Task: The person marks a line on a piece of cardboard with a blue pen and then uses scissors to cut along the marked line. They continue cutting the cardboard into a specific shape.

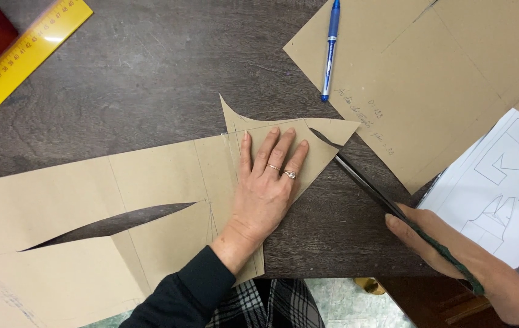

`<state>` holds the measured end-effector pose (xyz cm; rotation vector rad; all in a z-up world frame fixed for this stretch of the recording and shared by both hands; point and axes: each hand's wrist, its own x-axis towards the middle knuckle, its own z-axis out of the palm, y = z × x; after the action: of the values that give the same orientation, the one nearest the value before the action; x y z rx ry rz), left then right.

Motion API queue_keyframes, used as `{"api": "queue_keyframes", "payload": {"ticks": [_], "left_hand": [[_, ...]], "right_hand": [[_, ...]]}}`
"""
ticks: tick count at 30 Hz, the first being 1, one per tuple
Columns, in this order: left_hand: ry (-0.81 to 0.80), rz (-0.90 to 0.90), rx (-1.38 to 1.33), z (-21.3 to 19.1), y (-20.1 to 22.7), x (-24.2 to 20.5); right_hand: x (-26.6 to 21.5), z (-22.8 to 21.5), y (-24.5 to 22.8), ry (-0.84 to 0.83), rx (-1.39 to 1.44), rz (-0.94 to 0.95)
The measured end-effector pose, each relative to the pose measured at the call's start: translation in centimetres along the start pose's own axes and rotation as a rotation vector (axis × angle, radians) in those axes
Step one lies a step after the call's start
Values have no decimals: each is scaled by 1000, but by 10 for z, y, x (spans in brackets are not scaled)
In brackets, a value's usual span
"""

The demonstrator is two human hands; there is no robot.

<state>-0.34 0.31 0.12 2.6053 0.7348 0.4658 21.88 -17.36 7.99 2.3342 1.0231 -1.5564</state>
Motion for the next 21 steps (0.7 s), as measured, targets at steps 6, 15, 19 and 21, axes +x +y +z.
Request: {"api": "queue_keyframes", "payload": {"ticks": [6,15,19,21], "left_hand": [[9,-3,-19,-1,-1,1],[-12,-17,-85,-1,-2,0],[-5,-32,-99,-1,-2,1],[-2,-36,-111,-2,-3,1]], "right_hand": [[-2,7,-6,25,160,-65],[-1,10,-23,-112,305,60],[-5,11,-37,-69,320,120],[-6,14,-39,-67,391,145]]}}
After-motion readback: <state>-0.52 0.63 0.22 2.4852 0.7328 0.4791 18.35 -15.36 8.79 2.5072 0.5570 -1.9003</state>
